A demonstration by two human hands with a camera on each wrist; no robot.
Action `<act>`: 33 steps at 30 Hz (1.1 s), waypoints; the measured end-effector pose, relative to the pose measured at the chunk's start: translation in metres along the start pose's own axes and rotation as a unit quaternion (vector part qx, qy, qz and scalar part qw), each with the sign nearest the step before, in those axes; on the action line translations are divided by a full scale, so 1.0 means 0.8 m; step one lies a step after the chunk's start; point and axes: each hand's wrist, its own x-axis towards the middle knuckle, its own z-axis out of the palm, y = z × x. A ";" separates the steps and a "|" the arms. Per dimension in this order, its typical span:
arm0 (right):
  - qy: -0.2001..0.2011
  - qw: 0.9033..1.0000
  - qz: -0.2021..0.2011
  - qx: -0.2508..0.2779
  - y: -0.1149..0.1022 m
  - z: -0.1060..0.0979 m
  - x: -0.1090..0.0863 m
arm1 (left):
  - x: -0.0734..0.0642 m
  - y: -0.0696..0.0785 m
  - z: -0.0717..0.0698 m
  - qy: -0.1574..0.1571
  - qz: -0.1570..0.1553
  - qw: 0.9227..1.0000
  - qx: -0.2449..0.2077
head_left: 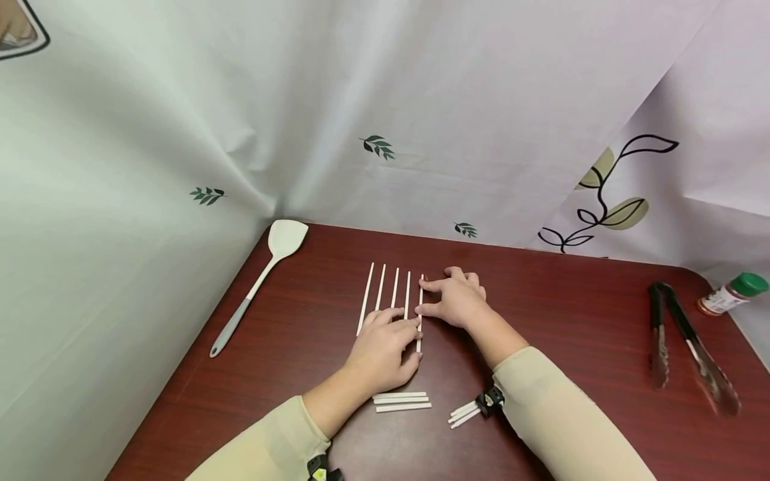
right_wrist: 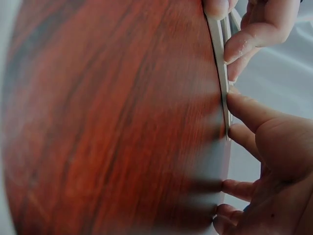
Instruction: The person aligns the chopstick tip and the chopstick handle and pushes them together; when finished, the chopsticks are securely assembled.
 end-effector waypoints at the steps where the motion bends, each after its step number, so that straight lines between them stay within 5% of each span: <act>1: 0.001 1.000 0.000 0.000 0.000 0.000 0.000 | 0.000 0.000 0.000 0.001 0.001 1.000 -0.001; 33: 0.003 1.000 -0.001 0.000 -0.002 0.003 0.002 | 0.003 -0.008 0.012 0.014 0.021 1.000 -0.010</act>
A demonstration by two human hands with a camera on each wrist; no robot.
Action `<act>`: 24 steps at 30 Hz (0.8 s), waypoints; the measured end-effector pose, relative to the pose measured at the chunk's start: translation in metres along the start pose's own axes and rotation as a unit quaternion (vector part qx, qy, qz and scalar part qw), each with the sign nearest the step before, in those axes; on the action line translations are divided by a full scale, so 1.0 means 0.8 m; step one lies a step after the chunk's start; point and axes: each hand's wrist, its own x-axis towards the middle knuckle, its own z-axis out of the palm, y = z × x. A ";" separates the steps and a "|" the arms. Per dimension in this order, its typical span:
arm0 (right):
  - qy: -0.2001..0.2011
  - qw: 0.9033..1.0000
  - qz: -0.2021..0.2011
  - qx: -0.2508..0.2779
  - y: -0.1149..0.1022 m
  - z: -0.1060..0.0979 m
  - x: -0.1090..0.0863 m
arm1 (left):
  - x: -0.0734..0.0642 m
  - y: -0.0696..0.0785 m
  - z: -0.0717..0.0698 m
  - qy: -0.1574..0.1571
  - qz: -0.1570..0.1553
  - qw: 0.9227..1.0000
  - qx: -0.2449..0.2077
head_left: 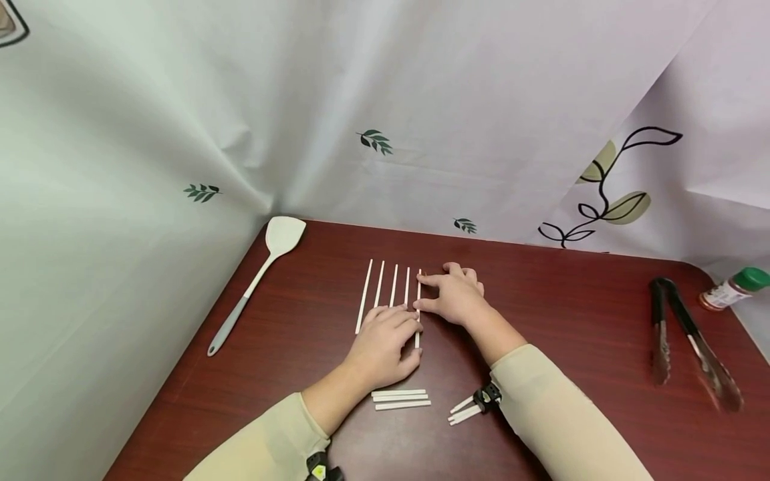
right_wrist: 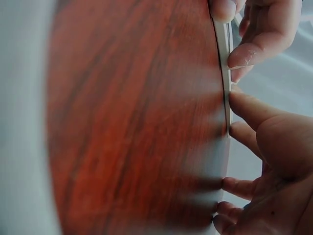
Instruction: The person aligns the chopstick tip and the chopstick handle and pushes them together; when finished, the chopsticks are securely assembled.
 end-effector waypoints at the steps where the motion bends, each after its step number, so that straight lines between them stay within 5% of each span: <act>1: 0.000 1.000 -0.001 -0.002 0.000 0.000 0.000 | 0.000 0.000 0.000 0.000 0.000 1.000 0.003; 11: 0.003 0.999 -0.018 -0.026 0.000 0.003 -0.003 | -0.001 0.001 -0.003 -0.002 -0.008 1.000 0.010; 24: -0.003 0.999 -0.027 0.021 0.014 -0.003 -0.013 | -0.003 0.004 -0.003 -0.001 -0.033 0.999 -0.015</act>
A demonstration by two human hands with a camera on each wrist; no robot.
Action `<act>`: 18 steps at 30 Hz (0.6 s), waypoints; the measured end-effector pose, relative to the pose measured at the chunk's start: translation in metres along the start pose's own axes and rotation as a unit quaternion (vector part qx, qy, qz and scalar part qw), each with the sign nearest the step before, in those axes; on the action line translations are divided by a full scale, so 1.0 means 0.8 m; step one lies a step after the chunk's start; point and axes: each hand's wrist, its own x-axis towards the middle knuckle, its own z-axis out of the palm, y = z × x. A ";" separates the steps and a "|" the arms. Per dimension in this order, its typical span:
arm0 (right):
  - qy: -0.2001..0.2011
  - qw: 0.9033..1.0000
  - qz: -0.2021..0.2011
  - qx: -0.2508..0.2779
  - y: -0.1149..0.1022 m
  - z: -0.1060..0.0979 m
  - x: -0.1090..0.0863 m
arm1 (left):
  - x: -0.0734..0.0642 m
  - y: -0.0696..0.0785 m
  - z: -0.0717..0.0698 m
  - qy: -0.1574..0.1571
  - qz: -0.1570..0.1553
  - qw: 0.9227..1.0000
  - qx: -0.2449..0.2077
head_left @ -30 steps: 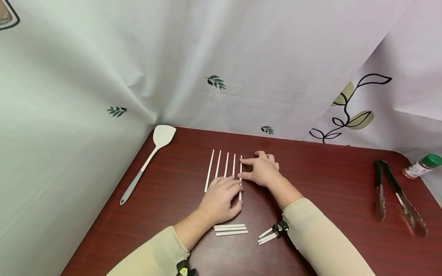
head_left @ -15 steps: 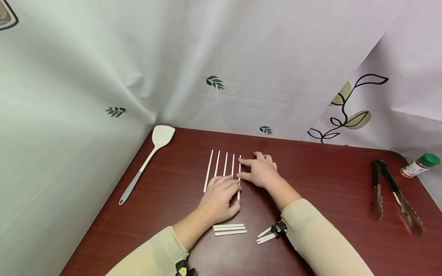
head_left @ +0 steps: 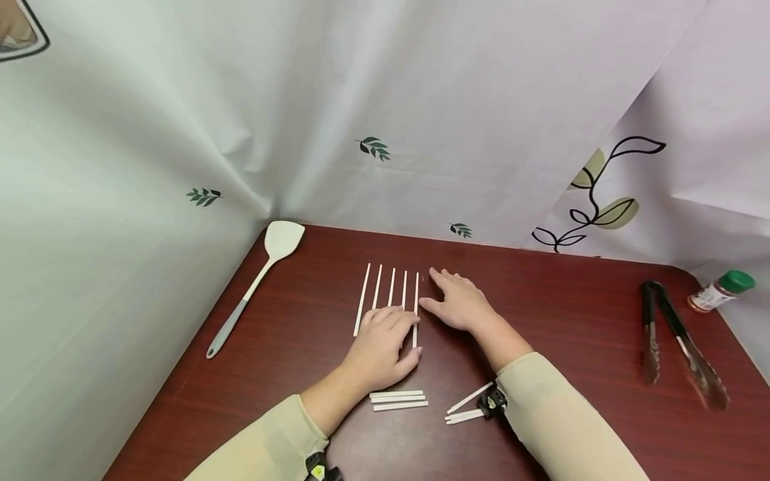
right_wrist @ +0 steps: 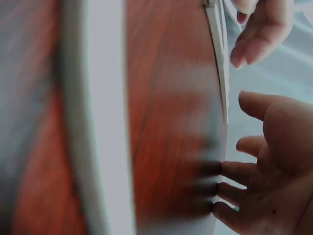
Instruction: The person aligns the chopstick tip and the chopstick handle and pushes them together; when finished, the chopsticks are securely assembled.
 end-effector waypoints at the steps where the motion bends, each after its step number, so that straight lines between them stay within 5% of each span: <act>1: -0.003 1.000 0.000 0.002 0.002 -0.001 -0.001 | 0.000 0.000 0.000 -0.001 -0.001 1.000 -0.004; 10: -0.001 1.000 0.011 0.023 0.038 -0.015 -0.018 | 0.004 0.003 0.000 0.033 0.022 0.999 -0.036; 18: 0.019 0.999 0.000 0.025 0.074 -0.016 -0.073 | -0.021 0.005 -0.011 0.069 0.051 0.994 -0.064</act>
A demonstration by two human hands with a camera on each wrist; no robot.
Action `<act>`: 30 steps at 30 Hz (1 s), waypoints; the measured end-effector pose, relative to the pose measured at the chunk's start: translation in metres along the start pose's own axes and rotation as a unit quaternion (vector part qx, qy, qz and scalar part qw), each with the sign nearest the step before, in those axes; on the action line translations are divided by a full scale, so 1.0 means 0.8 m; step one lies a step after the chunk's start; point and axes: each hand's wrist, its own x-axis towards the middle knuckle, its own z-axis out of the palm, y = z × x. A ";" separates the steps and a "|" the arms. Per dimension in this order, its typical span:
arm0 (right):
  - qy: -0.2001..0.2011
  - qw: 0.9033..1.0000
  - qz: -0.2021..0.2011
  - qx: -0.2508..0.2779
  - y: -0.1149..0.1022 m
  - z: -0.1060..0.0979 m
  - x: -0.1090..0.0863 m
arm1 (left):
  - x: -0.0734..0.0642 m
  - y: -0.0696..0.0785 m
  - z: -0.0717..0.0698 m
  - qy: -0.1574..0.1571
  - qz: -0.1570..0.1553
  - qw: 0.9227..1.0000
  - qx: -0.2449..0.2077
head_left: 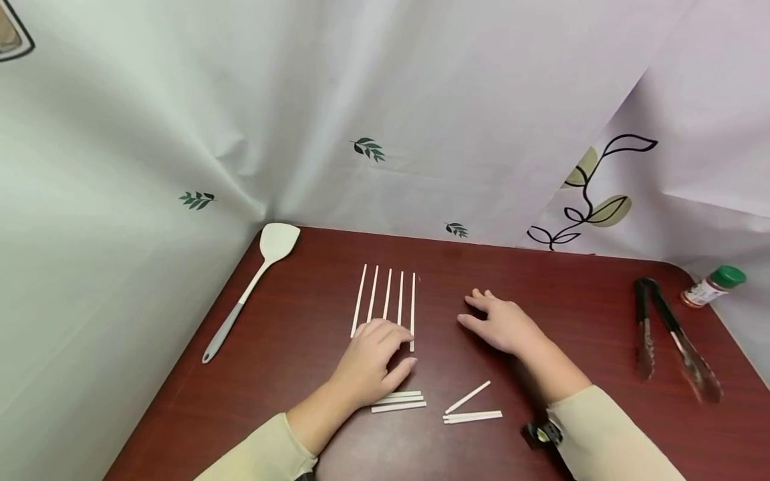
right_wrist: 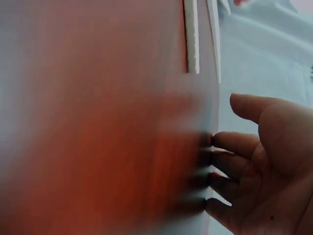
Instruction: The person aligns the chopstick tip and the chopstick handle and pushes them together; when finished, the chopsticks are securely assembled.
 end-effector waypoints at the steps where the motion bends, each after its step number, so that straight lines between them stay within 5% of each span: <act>1: 0.007 1.000 0.001 0.003 0.005 -0.001 -0.009 | -0.004 0.001 -0.002 0.003 0.004 1.000 -0.003; 7: 0.046 0.999 -0.002 0.025 0.025 0.003 -0.052 | -0.020 0.001 -0.013 0.009 0.025 0.999 -0.039; 21: 0.194 0.979 -0.056 0.008 0.039 0.052 -0.086 | -0.044 0.000 -0.022 -0.024 0.037 0.996 -0.075; 30: 0.209 0.957 -0.191 0.064 0.033 0.067 -0.105 | -0.047 0.001 -0.023 -0.050 0.053 0.996 -0.056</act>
